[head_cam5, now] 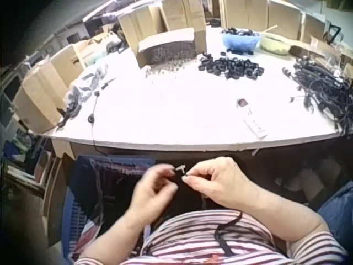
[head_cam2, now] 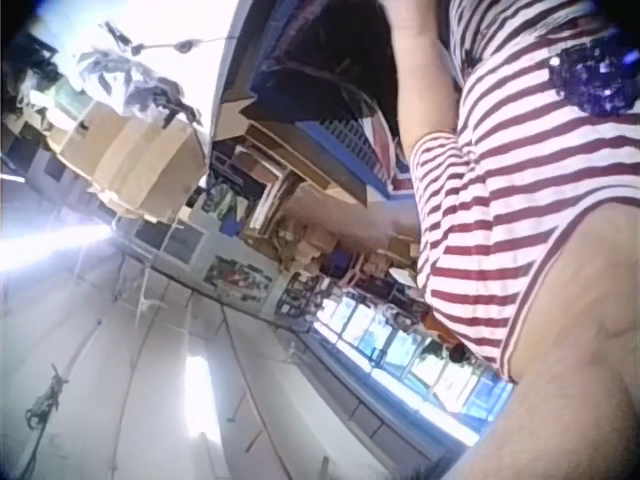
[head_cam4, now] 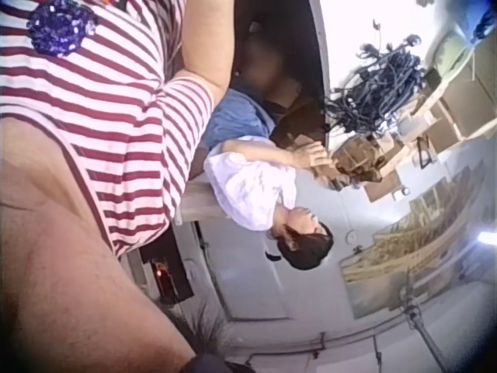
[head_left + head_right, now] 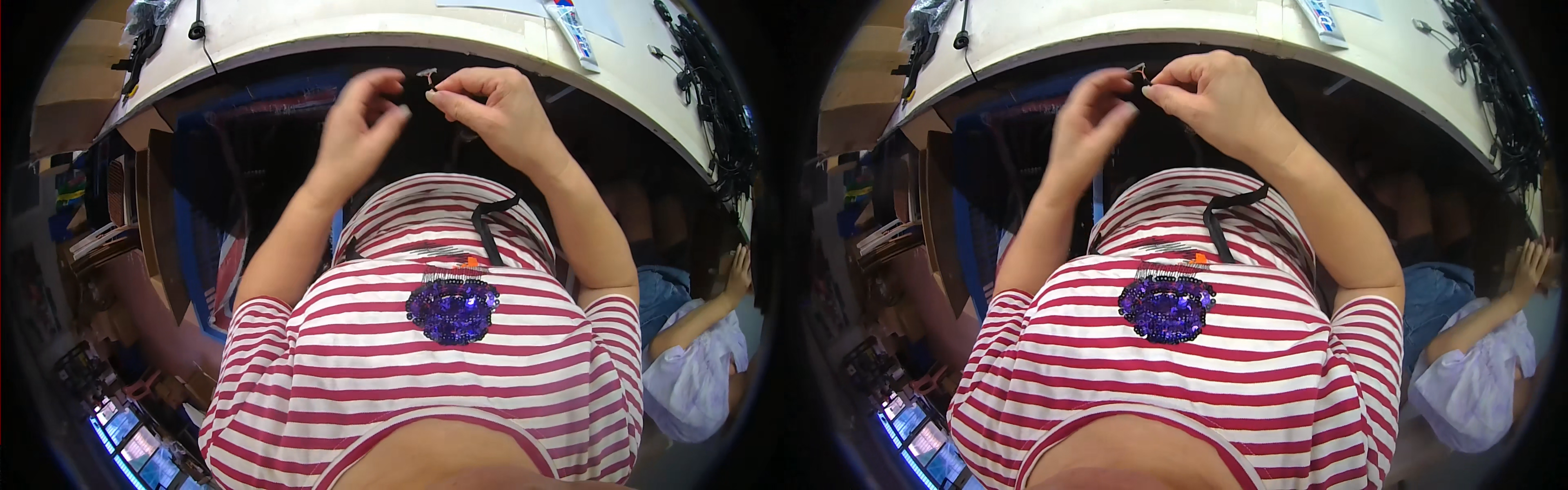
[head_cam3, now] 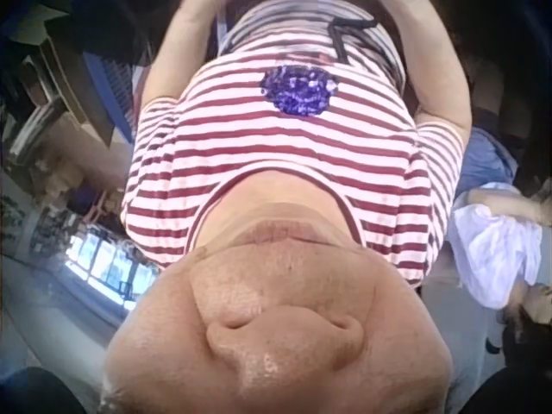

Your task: The person assembles small electronic components at a workbench. They pick up a black cylindrical device, apply glue from a tube to its interior, and insert a small clear lens. This process is repeated for multiple units, with the person handling the components and tools by hand.

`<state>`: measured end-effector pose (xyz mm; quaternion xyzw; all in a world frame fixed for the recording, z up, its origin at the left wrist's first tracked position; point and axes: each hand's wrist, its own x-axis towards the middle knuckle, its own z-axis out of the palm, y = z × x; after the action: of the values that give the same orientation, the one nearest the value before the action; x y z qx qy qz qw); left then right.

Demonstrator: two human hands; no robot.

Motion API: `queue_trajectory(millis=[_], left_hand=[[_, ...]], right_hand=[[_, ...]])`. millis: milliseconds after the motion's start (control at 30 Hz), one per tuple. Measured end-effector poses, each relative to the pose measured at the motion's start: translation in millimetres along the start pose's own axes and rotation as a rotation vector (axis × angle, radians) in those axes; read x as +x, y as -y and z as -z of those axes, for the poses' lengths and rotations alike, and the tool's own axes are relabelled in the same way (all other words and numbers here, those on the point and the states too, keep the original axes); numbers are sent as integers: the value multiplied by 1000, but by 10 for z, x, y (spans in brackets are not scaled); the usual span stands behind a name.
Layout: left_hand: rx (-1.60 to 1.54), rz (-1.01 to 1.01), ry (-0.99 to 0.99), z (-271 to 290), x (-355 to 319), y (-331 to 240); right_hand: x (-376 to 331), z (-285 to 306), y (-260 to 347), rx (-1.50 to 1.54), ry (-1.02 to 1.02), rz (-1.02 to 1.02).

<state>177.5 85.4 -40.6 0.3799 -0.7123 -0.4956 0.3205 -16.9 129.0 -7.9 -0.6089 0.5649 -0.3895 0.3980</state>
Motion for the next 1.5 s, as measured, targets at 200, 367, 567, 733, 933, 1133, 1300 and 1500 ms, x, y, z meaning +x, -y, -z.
queue_trajectory(millis=[200, 367, 567, 733, 933, 1133, 1300, 1500], left_hand=[[389, -180, 45, 153, 224, -476], [168, -4, 94, 167, 270, -390], [-20, 126, 201, 160, 239, -280], [50, 76, 187, 119, 199, -337], [201, -70, 163, 127, 162, -418], [331, -169, 147, 130, 143, -510], [217, -133, 173, 150, 152, -466], [188, -104, 210, 129, 161, -479]], right_hand=[[41, -1, 72, -121, 93, -24], [-11, 64, 101, -118, 97, -30], [-29, 143, 13, 35, 127, -87], [2, 207, -30, 121, 239, -174], [-27, 235, 39, 289, 308, -239], [-42, 245, 48, 175, 285, -152], [-69, 232, 80, 84, 236, -121], [-39, 266, 42, 192, 278, -199]])
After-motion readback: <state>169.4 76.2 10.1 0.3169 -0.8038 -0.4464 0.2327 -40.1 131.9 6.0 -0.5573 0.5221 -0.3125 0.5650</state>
